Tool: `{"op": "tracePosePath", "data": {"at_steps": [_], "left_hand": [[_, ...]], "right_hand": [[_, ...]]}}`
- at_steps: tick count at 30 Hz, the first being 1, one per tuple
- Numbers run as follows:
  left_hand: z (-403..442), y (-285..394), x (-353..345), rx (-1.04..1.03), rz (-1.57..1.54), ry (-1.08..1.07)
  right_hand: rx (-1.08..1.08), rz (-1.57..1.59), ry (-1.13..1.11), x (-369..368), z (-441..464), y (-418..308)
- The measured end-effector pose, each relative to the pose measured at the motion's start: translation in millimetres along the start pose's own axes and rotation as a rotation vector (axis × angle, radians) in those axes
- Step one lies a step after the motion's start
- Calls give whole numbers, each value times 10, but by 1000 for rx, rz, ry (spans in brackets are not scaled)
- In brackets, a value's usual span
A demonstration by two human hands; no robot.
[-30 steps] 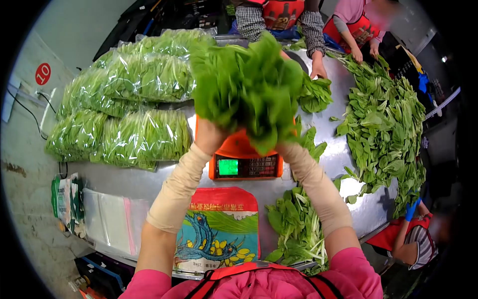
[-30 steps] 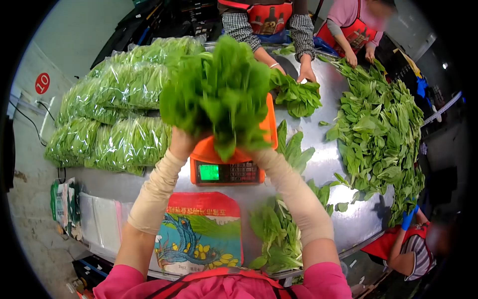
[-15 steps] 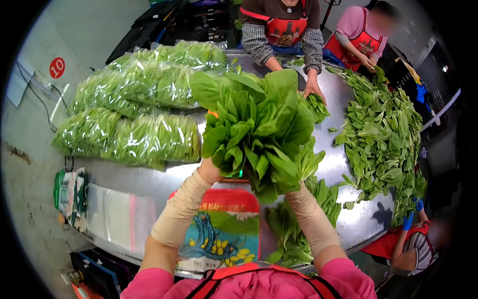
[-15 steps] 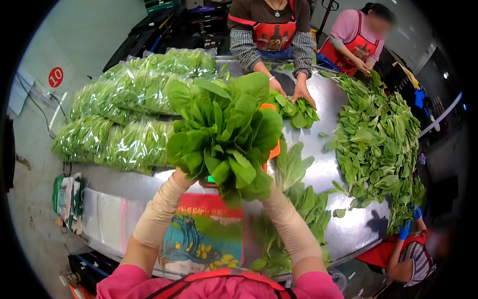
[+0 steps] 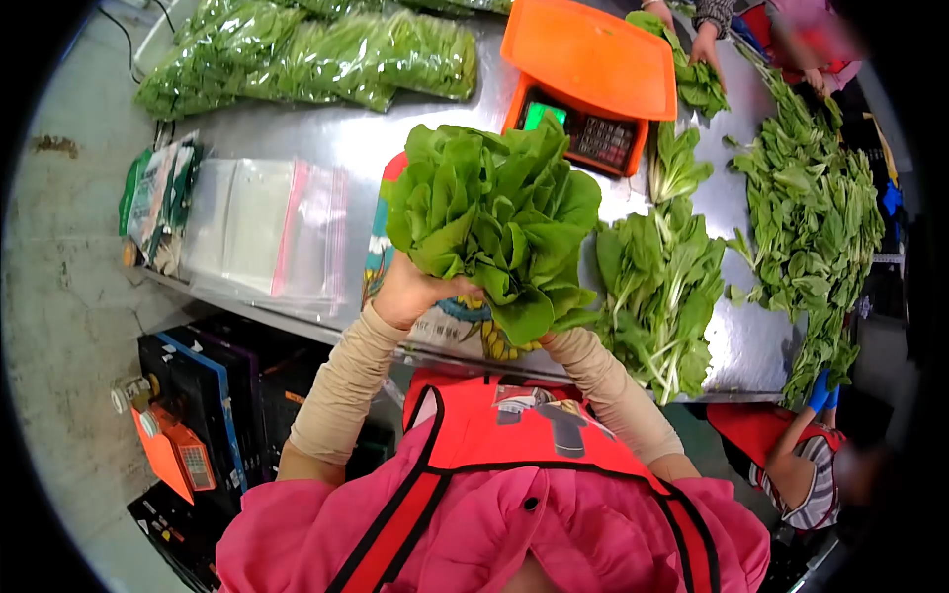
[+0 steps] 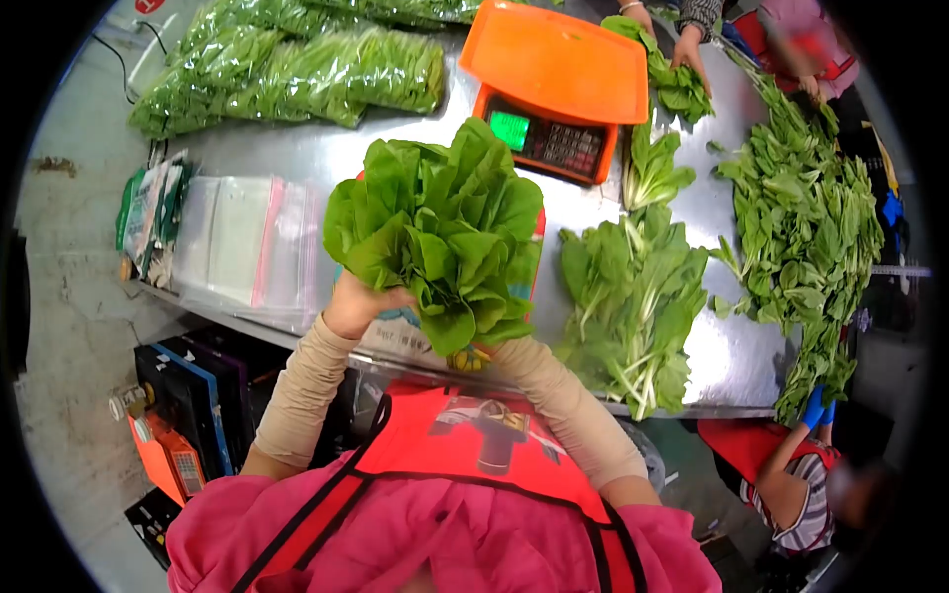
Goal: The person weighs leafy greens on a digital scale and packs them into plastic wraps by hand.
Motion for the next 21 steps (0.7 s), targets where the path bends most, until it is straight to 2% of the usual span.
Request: {"op": "tracePosePath", "data": {"at_steps": [2, 4, 5, 6, 8, 9, 11, 12, 14, 17, 18, 19, 20, 21], "left_hand": [[-148, 74, 47, 83, -8, 9], [-271, 24, 95, 201, 0, 91], [-315, -52, 125, 236, -29, 125], [-268, -363, 235, 262, -36, 121], [-173, -1011, 519, 292, 305, 323], [-149, -1045, 510, 299, 302, 312], [-155, -1072, 482, 149, 129, 371], [-233, -1050, 474, 168, 132, 371], [-175, -952, 448, 247, 170, 394], [-197, -958, 407, 214, 195, 375], [-193, -983, 402, 211, 205, 369], [-196, -971, 381, 250, 76, 402], [-200, -941, 373, 248, 75, 403], [-209, -901, 361, 258, 44, 380]], "right_hand": [[-81, 9, -30, -178, -181, 36], [-332, 90, -23, -388, -397, 143], [-590, 256, 87, -492, -535, 217], [-1007, 388, -18, -572, -698, 455], [-1191, -111, -378, -522, -570, 580], [-1202, -115, -370, -545, -640, 626], [-699, -306, -152, -589, -735, 696], [-681, -246, -211, -475, -507, 416], [-795, 27, -87, -520, -656, 628], [-910, 129, -77, -534, -671, 664], [-913, 127, -75, -519, -619, 580], [-990, -20, -146, -486, -502, 442], [-1061, -169, -218, -443, -418, 338], [-1056, -170, -221, -403, -375, 267]]}}
Point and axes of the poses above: each hand's wrist, its own z-axis towards the middle knuckle, its own x-axis out of the back of the hand, y = z × x, the point moved 2 cm from there along z, towards the middle knuckle, and after that the axes turned 14 degrees about y, right-handed, at the moved point
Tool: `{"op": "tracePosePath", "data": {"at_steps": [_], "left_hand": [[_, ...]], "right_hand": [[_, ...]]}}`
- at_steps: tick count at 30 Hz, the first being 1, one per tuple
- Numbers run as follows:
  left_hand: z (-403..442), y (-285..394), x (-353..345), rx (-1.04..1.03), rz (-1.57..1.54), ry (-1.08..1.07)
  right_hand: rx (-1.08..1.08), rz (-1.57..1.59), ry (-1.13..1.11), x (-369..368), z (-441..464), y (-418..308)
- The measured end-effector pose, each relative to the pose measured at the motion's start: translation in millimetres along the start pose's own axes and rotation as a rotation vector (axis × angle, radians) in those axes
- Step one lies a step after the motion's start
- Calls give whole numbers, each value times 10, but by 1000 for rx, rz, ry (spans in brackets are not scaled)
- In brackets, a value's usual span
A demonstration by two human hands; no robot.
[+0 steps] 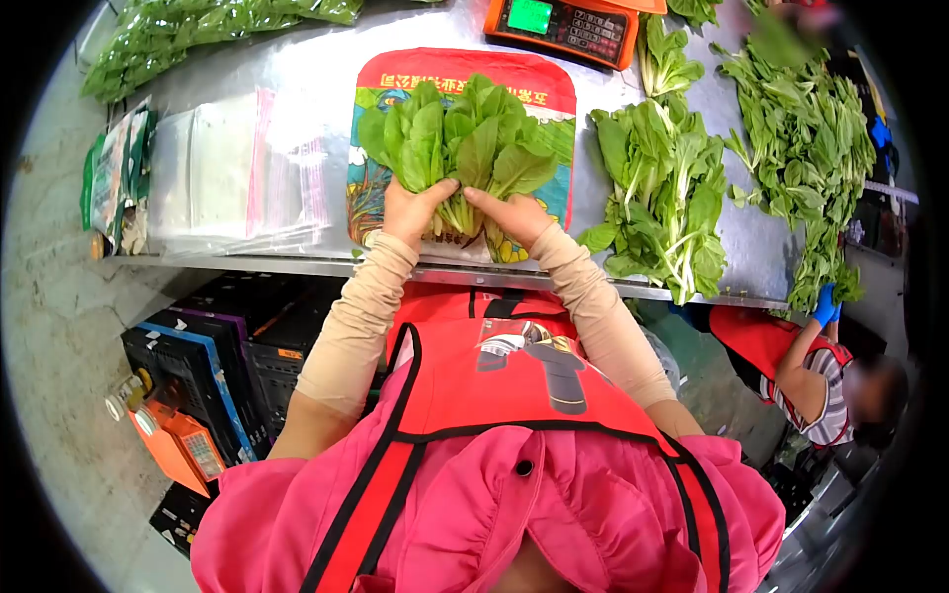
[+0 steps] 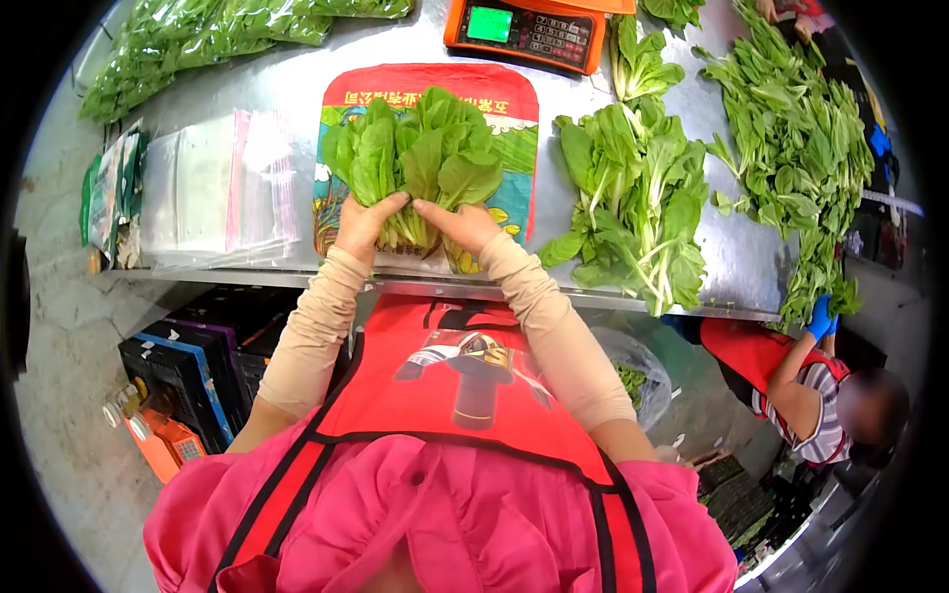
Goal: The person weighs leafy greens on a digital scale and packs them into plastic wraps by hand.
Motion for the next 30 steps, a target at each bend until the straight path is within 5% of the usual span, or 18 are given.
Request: {"op": "tracePosePath", "data": {"at_steps": [3, 5, 7, 9, 10, 13, 17, 22, 25, 27, 30], "left_hand": [[-240, 236, -7, -12, -47, -30], [-376, 344, 39, -125, 13, -49], [-290, 110, 155, -183, 79, 3], [29, -389, 367, -263, 462, 144], [70, -374, 374, -223, 415, 143], [-55, -159, 302, -274, 642, 250], [-90, -189, 255, -393, 420, 291], [-218, -155, 182, -507, 456, 356], [-301, -46, 122, -345, 243, 172], [-310, -45, 107, -491, 443, 25], [-309, -127, 23, -527, 635, 136]], "right_hand": [[17, 119, -72, 11, -110, 48], [220, 360, -90, -93, -91, 237], [215, 342, -137, -97, -110, 159], [290, -86, 1, -265, 109, 397], [492, -87, 82, -289, 119, 388], [314, 251, -269, -170, 178, 394], [-30, 369, -436, 171, 120, 403], [-23, 354, -377, 119, 239, 554], [257, 120, -345, -14, 388, 556], [364, -44, -314, -45, 408, 502], [369, 13, -343, -52, 419, 498]]}}
Point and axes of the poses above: each hand's wrist, its own z-axis towards the middle knuckle, its own x-axis out of the back of the hand, y = z × x, the point moved 2 cm from there along z, towards the middle knuckle, and after that the axes turned 14 degrees about y, right-handed, at the moved point
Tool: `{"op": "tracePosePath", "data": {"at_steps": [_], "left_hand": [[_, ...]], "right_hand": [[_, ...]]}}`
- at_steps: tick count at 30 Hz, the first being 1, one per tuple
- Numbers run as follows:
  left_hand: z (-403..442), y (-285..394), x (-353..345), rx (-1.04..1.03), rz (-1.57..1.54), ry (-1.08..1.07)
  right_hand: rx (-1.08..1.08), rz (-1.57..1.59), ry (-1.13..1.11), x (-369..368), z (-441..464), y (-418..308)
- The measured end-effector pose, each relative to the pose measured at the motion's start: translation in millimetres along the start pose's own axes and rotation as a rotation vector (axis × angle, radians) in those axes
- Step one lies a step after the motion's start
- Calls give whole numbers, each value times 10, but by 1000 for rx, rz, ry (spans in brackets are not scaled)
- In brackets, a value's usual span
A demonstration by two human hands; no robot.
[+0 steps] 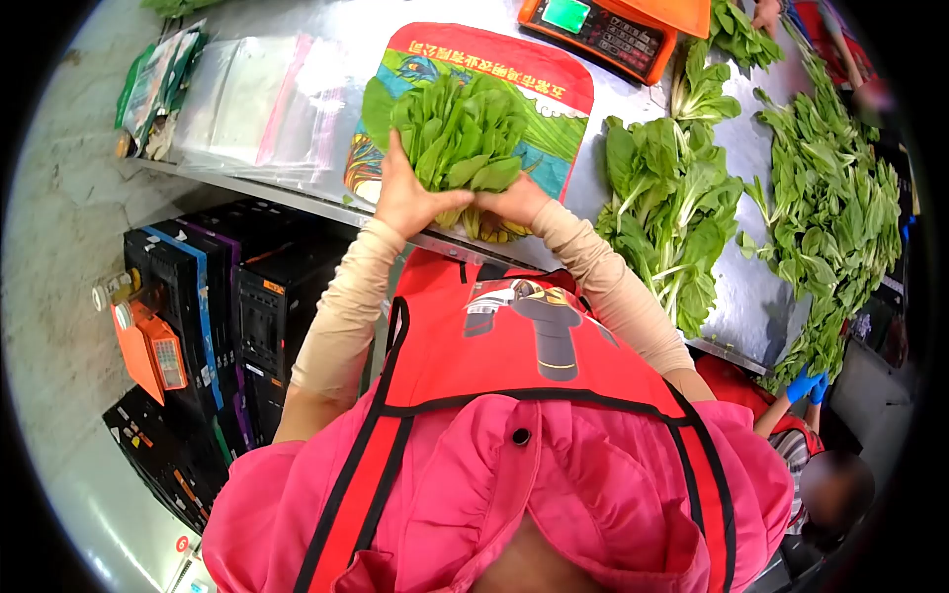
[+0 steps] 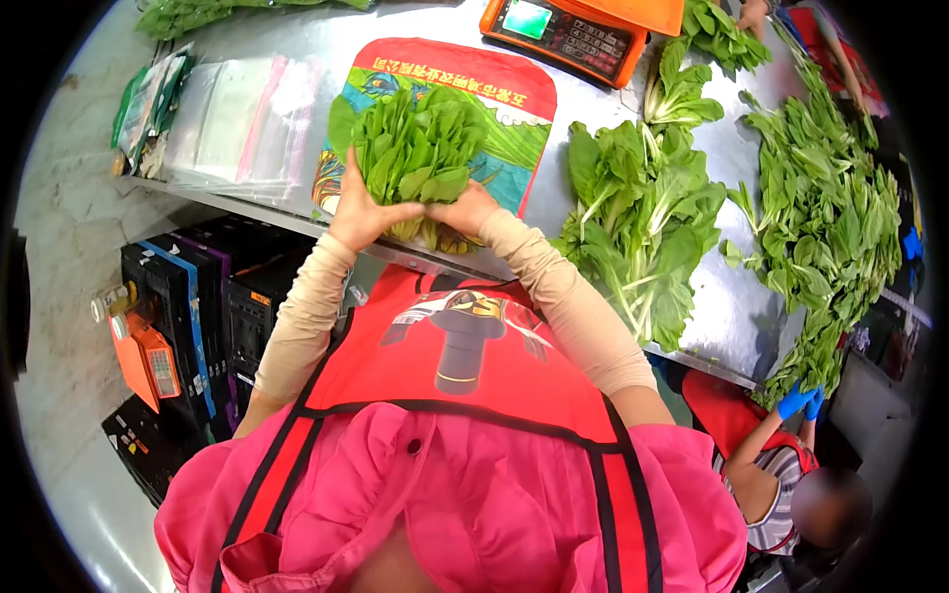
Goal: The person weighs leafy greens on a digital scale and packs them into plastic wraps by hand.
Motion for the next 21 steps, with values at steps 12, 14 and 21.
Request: {"op": "tracePosePath", "data": {"at_steps": [12, 14, 21], "left_hand": [[271, 116, 199, 33, 107, -319], [243, 151, 156, -80, 519, -272], [88, 381, -126, -15, 883, -15]], "right_hand": [[-319, 570, -114, -157, 48, -122], [-284, 591, -97, -345, 153, -81], [-304, 606, -280, -90, 90, 31]]}}
Point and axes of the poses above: each hand's wrist, its own z-axis towards the middle knuckle, its own x-axis out of the back of the hand, y = z × x, the point moved 2 cm from there along z, towards the middle knuckle, and after that the axes turned 14 degrees about y, right-handed, at the moved point
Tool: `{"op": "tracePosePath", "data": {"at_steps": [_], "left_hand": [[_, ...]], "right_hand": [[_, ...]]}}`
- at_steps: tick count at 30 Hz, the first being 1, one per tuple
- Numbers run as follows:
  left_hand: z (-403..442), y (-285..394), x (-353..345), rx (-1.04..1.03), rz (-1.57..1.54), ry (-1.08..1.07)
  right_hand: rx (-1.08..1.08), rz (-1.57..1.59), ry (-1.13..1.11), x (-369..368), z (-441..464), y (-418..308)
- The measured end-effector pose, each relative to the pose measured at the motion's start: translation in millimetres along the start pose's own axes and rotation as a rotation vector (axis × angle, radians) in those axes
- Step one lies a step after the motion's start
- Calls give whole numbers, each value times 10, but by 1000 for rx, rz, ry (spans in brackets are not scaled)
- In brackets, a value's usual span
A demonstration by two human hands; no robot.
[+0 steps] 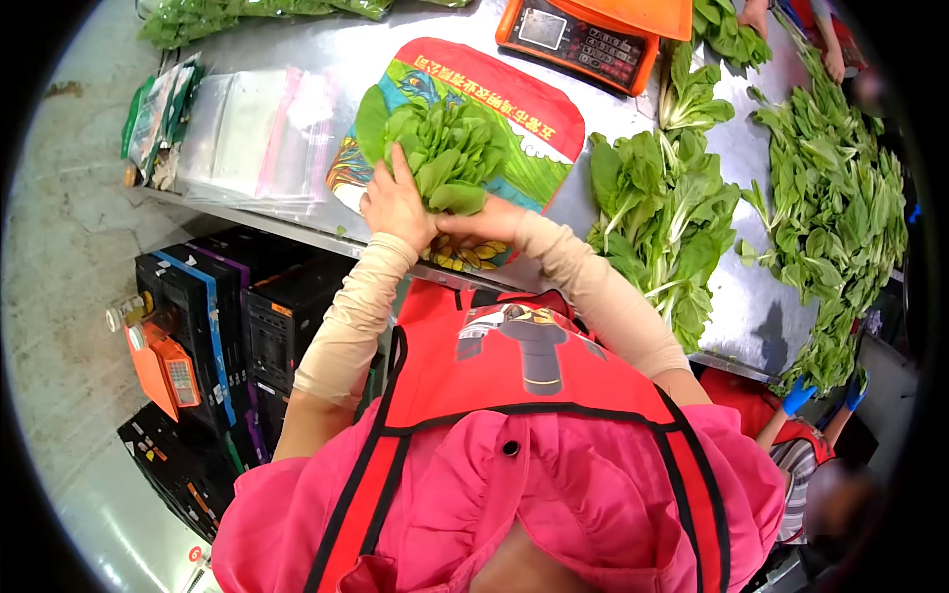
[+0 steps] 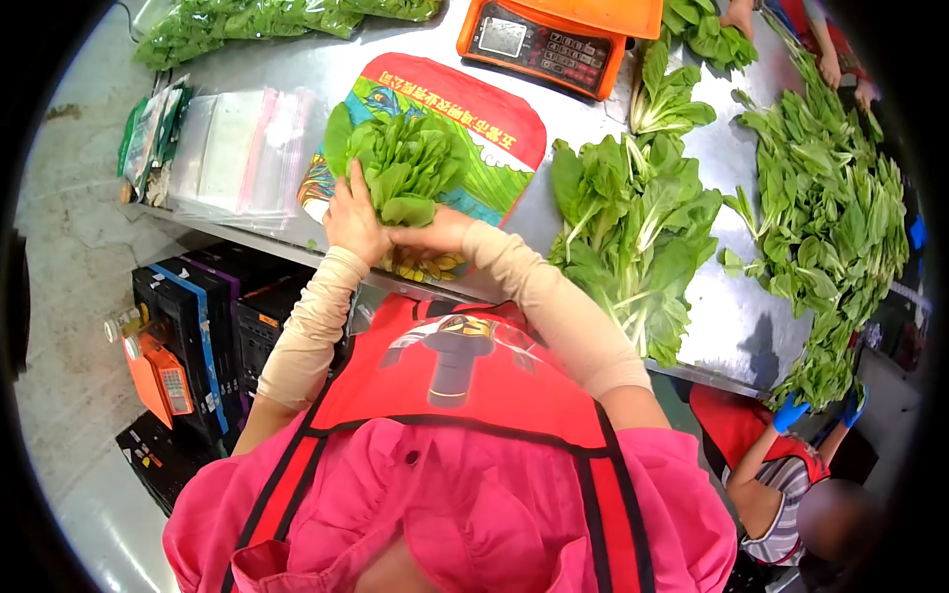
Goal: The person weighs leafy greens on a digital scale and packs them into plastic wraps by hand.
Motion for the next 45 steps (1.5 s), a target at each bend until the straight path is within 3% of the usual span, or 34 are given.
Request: {"op": "tracePosePath", "data": {"at_steps": [2, 3, 5, 6, 8, 13, 14, 16, 20, 24, 26, 28, 30, 31, 32, 34, 35, 37, 38, 41, 45], "left_hand": [[-4, 70, 85, 48, -35, -8], [-20, 56, 64, 26, -33, 40], [-46, 33, 52, 15, -29, 88], [-33, 31, 45, 24, -24, 76], [1, 44, 53, 45, -23, 68], [48, 33, 101, 102, -2, -33], [52, 44, 116, 102, 10, -68], [88, 37, 130, 122, 11, -90], [91, -39, 61, 81, -2, -108], [62, -147, -135, -1, -86, -97], [44, -266, -211, -151, -198, -34], [168, -372, 13, -137, -329, -117], [364, -639, 103, -194, -981, -479], [473, -743, 29, -54, -1111, -443], [584, -786, -67, -61, -1119, -448], [796, -860, -153, 355, -1073, -96], [857, -816, -215, 350, -1081, -107], [947, -755, -328, 243, -576, 160], [974, -751, -488, 176, -459, 168], [936, -656, -527, 145, -428, 230], [874, -560, -540, -18, -718, 131]], "right_hand": [[440, -949, 91, 137, -308, -214], [440, -953, 81, 191, -433, -186], [871, -1620, 413, 280, -675, -170], [875, -1625, 403, 346, -665, -132], [1260, -1619, 453, 459, -627, -81], [1514, -1632, 65, 562, -539, -350], [1534, -1629, 38, 511, -549, -448], [1824, -1552, 87, 307, -631, -689], [1963, -1521, -16, 56, -546, -824], [1890, -1530, -67, -188, -343, -901], [1815, -1540, -50, -152, -201, -895], [1698, -1570, -6, -91, -86, -852], [1693, -1560, 6, -102, -70, -831], [1670, -1586, 2, -114, -74, -846], [1645, -1611, -2, -128, -71, -861], [1618, -1628, -5, -144, -61, -877], [1605, -1631, -9, -150, -52, -878], [1580, -1643, -13, -169, -51, -880], [1574, -1639, -11, -180, -60, -890], [1555, -1631, 13, -200, -73, -884], [1558, -1619, 26, -204, -55, -897]]}}
Point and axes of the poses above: each hand's wrist, its own z-axis towards the middle knuckle, its own x-axis out of the back of the hand, y = z × x, the point moved 2 cm from there along z, towards the middle knuckle, and after that the axes turned 14 degrees about y, right-handed, at the moved point
